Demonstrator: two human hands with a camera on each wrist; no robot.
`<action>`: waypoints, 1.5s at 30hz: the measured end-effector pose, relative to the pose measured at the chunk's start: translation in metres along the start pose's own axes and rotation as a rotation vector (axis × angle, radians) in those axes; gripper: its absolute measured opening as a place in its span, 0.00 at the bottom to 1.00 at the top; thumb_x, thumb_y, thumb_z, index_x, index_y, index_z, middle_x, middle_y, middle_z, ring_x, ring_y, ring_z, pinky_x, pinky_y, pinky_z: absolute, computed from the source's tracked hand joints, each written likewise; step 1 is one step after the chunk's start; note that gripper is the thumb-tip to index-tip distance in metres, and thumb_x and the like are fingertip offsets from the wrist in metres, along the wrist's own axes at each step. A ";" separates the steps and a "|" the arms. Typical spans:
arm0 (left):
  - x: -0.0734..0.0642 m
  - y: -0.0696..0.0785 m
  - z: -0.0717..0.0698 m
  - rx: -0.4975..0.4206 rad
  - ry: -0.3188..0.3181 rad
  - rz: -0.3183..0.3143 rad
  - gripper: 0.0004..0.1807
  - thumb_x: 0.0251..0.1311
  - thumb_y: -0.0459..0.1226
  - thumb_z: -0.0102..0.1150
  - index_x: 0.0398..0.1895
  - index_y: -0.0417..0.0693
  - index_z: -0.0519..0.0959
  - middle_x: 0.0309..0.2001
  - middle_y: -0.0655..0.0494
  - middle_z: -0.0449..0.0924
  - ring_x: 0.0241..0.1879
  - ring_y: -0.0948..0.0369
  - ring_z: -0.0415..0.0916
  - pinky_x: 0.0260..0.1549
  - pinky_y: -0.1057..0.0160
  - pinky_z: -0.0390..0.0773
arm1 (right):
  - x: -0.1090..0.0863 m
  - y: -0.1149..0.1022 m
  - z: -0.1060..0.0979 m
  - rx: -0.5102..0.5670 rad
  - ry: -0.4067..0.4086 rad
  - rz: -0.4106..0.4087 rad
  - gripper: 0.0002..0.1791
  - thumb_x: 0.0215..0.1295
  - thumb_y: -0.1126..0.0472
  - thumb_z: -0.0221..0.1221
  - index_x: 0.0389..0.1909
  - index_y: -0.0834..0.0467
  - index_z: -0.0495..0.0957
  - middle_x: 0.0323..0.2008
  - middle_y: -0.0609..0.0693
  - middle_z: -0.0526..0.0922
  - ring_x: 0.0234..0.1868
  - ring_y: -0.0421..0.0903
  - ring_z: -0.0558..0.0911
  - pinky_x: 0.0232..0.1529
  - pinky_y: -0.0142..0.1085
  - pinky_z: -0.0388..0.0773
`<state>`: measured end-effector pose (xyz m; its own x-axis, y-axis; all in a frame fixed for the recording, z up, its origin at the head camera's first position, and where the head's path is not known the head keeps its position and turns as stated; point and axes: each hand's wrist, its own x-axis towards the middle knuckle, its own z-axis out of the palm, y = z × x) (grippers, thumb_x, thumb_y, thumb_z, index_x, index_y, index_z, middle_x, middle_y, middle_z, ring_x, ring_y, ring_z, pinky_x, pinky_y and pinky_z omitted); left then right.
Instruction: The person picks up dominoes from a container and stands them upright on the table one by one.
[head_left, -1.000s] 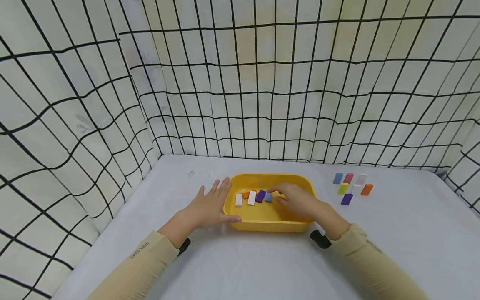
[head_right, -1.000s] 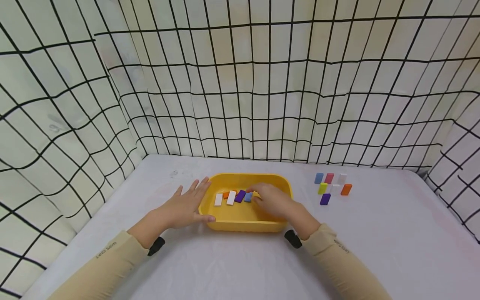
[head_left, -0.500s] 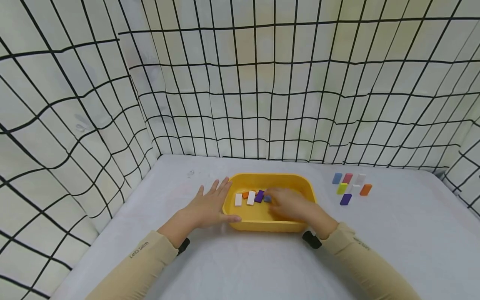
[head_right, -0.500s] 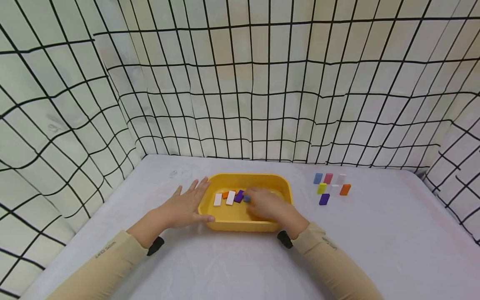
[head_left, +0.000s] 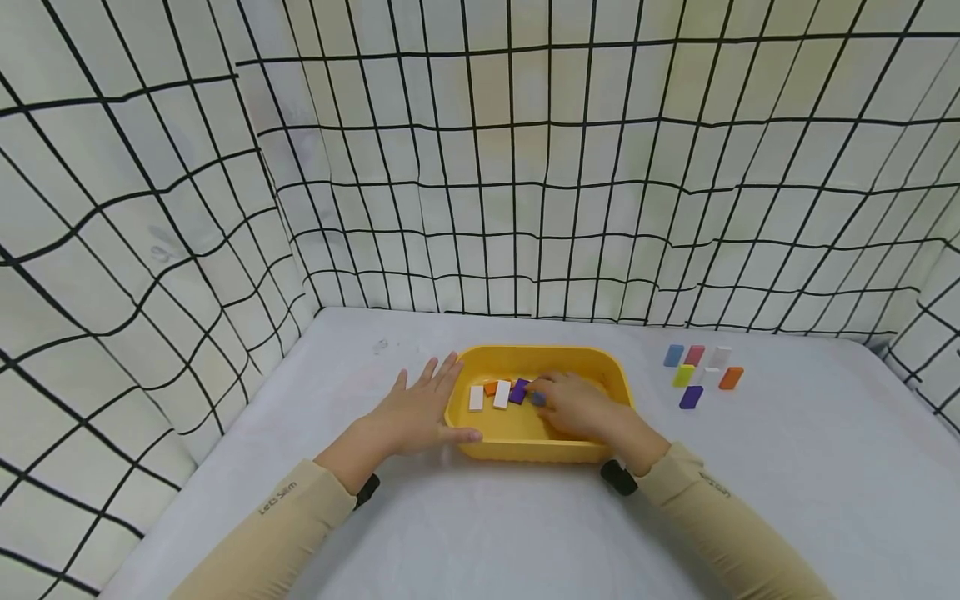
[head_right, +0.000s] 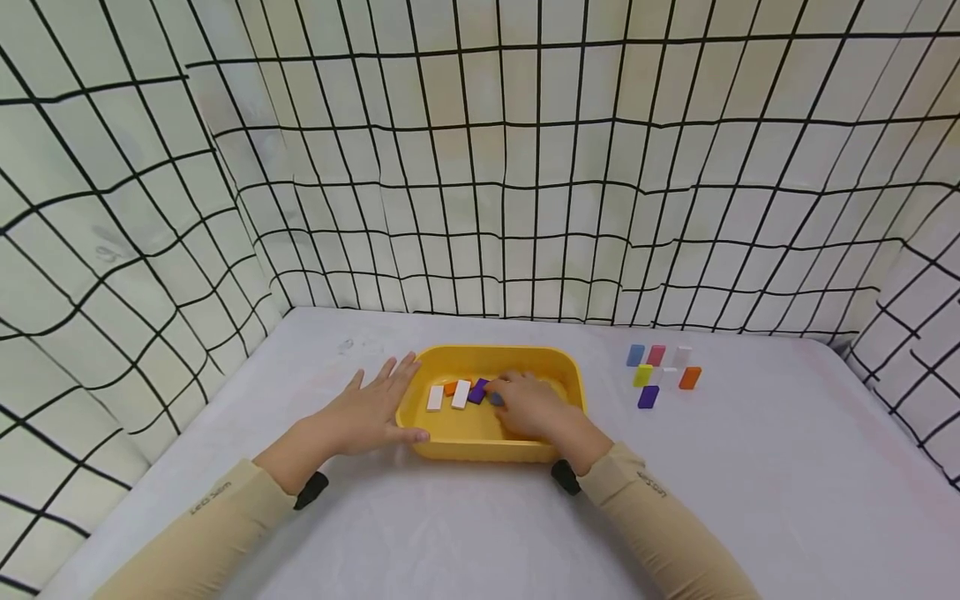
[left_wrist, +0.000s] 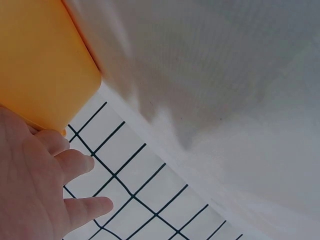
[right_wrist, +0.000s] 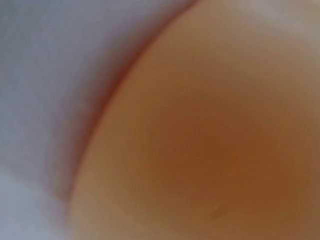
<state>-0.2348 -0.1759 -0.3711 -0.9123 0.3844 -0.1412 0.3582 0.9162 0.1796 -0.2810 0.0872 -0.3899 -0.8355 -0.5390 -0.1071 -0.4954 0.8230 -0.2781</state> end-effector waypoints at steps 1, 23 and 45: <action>0.000 0.000 0.000 -0.002 -0.001 0.000 0.65 0.59 0.73 0.54 0.83 0.41 0.40 0.83 0.49 0.34 0.81 0.45 0.33 0.72 0.31 0.36 | -0.001 0.001 0.000 0.001 0.009 0.003 0.21 0.75 0.59 0.61 0.67 0.55 0.78 0.68 0.60 0.72 0.69 0.62 0.71 0.70 0.56 0.66; 0.001 0.000 0.000 -0.020 -0.001 -0.006 0.65 0.59 0.73 0.55 0.84 0.42 0.41 0.83 0.49 0.34 0.81 0.45 0.33 0.72 0.31 0.35 | -0.010 0.009 -0.011 0.017 0.059 0.109 0.05 0.66 0.62 0.69 0.41 0.56 0.85 0.36 0.47 0.78 0.38 0.46 0.75 0.45 0.40 0.79; 0.000 0.002 -0.002 -0.016 -0.007 -0.012 0.65 0.59 0.72 0.56 0.84 0.42 0.40 0.83 0.49 0.34 0.81 0.45 0.33 0.72 0.31 0.34 | -0.011 0.018 -0.016 0.215 0.014 0.093 0.09 0.65 0.66 0.68 0.45 0.57 0.84 0.31 0.48 0.78 0.34 0.46 0.75 0.38 0.36 0.76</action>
<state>-0.2344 -0.1741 -0.3689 -0.9150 0.3743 -0.1505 0.3440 0.9188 0.1933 -0.2843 0.1107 -0.3788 -0.8789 -0.4593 -0.1287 -0.3558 0.8110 -0.4645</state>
